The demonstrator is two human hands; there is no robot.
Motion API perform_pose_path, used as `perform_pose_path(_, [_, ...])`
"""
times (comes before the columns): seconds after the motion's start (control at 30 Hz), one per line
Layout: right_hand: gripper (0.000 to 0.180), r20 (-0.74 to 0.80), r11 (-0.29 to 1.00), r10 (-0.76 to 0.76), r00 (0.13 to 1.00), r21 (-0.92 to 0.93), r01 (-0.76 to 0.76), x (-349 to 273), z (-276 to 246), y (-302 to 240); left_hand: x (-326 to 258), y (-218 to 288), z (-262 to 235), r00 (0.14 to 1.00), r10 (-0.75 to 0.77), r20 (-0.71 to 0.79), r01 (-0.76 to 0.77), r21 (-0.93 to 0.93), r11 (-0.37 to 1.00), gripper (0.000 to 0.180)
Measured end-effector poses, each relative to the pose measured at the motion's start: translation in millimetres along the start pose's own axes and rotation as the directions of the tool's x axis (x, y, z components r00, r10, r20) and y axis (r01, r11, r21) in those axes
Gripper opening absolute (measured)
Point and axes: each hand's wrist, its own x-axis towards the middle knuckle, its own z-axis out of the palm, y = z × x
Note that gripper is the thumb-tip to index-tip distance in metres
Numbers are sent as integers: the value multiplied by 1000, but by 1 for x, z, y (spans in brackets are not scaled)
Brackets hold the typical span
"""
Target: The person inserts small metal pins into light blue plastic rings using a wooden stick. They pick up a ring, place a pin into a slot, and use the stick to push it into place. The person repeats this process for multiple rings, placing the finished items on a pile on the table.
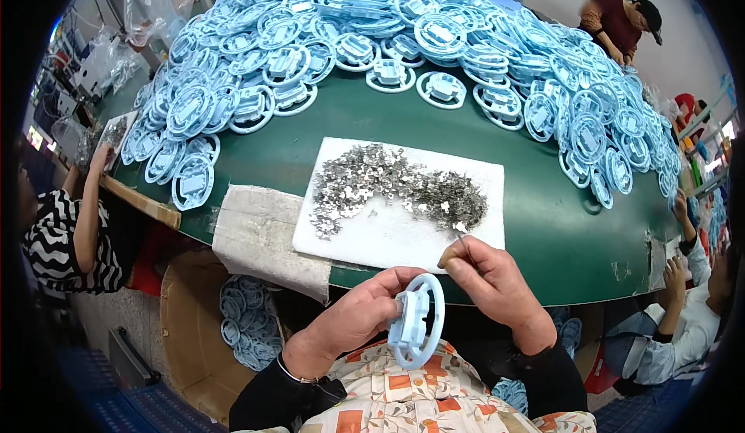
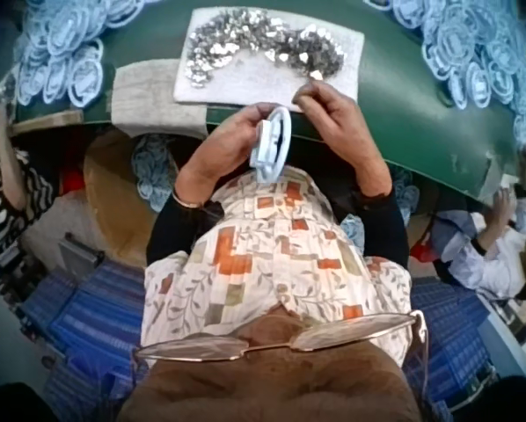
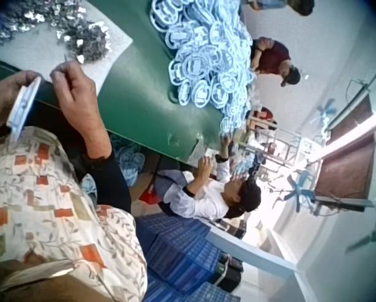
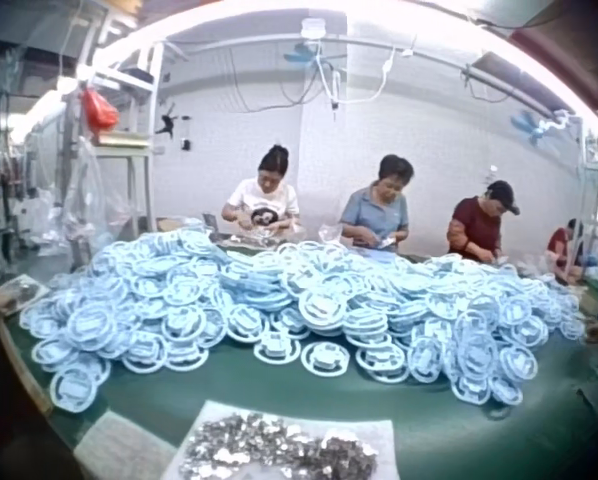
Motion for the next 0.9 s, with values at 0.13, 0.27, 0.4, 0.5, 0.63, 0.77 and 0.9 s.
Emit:
perform_pose_path(0.13, [16,46,988,-20,999,-149,26,23,12,-22,-21,-1,-22,995,100,-27,-101,-34,994,53])
perform_pose_path(0.27, [14,22,898,-195,981,-399,187,54,33,-19,-36,3,-29,979,162,-125,-158,39,987,54])
perform_pose_path(0.4, [13,33,868,-233,972,-444,223,74,52,-28,-46,6,-42,959,256,-124,-252,45,967,55])
perform_pose_path(0.5, [15,91,833,-249,964,-487,261,83,65,-31,-51,8,-49,929,323,-181,-316,68,946,55])
perform_pose_path(0.63, [17,62,793,-225,972,-568,220,90,67,-27,-53,16,-42,909,337,-247,-305,160,939,58])
perform_pose_path(0.77, [18,68,782,-218,974,-585,216,92,61,-24,-56,15,-40,923,334,-189,-285,246,927,55])
perform_pose_path(0.9, [18,124,750,-188,974,-623,224,97,60,-20,-55,18,-34,921,352,-166,-289,316,904,48])
